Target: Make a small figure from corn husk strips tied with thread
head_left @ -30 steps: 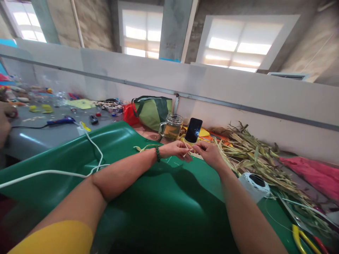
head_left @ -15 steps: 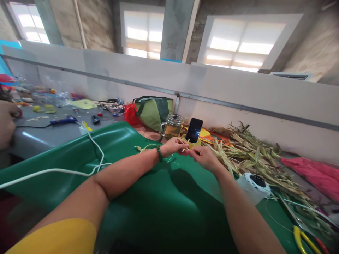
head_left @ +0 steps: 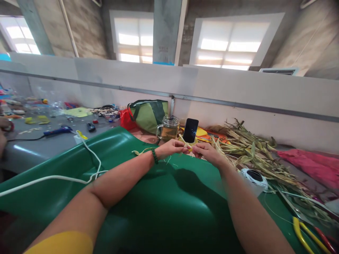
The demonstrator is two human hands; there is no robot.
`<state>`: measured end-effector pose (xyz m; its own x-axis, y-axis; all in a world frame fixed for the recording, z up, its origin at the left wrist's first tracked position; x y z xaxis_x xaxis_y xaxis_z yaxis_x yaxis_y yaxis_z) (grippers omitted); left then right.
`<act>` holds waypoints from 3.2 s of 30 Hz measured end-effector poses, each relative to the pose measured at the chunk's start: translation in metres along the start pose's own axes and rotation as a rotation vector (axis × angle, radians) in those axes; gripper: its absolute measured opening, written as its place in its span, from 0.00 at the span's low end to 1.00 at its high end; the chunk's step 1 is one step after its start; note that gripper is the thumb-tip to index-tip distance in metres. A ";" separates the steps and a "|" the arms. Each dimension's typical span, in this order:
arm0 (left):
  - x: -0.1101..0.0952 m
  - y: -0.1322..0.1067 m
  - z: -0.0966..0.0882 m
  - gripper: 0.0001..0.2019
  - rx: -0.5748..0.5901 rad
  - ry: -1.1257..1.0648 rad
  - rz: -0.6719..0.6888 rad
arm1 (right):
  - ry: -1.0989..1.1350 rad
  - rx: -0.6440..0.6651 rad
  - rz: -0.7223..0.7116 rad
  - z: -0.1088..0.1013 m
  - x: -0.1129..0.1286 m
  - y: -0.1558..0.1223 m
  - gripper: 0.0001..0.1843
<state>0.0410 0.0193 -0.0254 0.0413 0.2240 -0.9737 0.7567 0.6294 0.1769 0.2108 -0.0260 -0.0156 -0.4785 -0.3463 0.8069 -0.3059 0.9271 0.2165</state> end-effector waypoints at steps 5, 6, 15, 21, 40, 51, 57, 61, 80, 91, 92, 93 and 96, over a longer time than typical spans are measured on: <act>0.009 0.001 0.002 0.26 0.044 -0.078 -0.060 | -0.091 -0.239 -0.060 -0.006 0.002 -0.001 0.19; 0.010 0.002 0.002 0.25 0.036 -0.078 -0.064 | -0.096 -0.278 -0.062 -0.007 0.003 -0.002 0.21; 0.002 -0.001 0.014 0.25 0.093 0.084 -0.013 | 0.033 -0.153 -0.098 0.015 0.003 0.002 0.33; 0.005 0.000 0.019 0.26 0.103 0.052 0.017 | 0.202 -0.249 -0.141 0.009 0.007 0.002 0.30; 0.019 0.001 0.004 0.32 0.227 -0.013 -0.197 | 0.371 -0.293 -0.052 -0.005 -0.007 0.004 0.15; 0.016 0.004 0.010 0.24 0.148 0.024 -0.021 | 0.327 -0.297 -0.012 0.004 -0.009 0.004 0.15; 0.042 0.021 -0.020 0.24 -0.131 0.219 -0.114 | 0.319 -0.131 0.078 0.003 -0.028 0.006 0.18; 0.042 0.024 -0.048 0.21 -0.376 0.680 -0.017 | 0.204 0.030 0.096 0.014 -0.031 0.007 0.19; 0.039 0.017 -0.061 0.22 -0.384 0.840 -0.033 | -0.295 -0.716 0.016 -0.027 -0.054 0.006 0.36; 0.039 0.015 -0.058 0.22 -0.230 0.819 -0.063 | -0.324 -0.129 0.188 -0.005 -0.057 0.009 0.37; 0.038 0.014 -0.055 0.23 -0.198 0.792 -0.055 | -0.323 -0.041 0.213 -0.002 -0.053 0.007 0.36; 0.036 0.014 -0.051 0.24 -0.148 0.758 -0.048 | -0.325 0.059 0.231 0.001 -0.049 0.005 0.34; 0.033 0.011 -0.032 0.24 0.086 0.682 -0.076 | -0.365 0.338 0.216 0.016 -0.039 0.000 0.25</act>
<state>0.0296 0.0577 -0.0512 -0.4121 0.6171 -0.6704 0.7915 0.6068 0.0720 0.2164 -0.0144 -0.0557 -0.7964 -0.2356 0.5570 -0.3874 0.9059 -0.1708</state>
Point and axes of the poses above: each hand's wrist, its own y-axis towards the middle knuckle, its own z-axis out of the palm, x = y × z, the point moved 3 cm from there along y, towards the middle knuckle
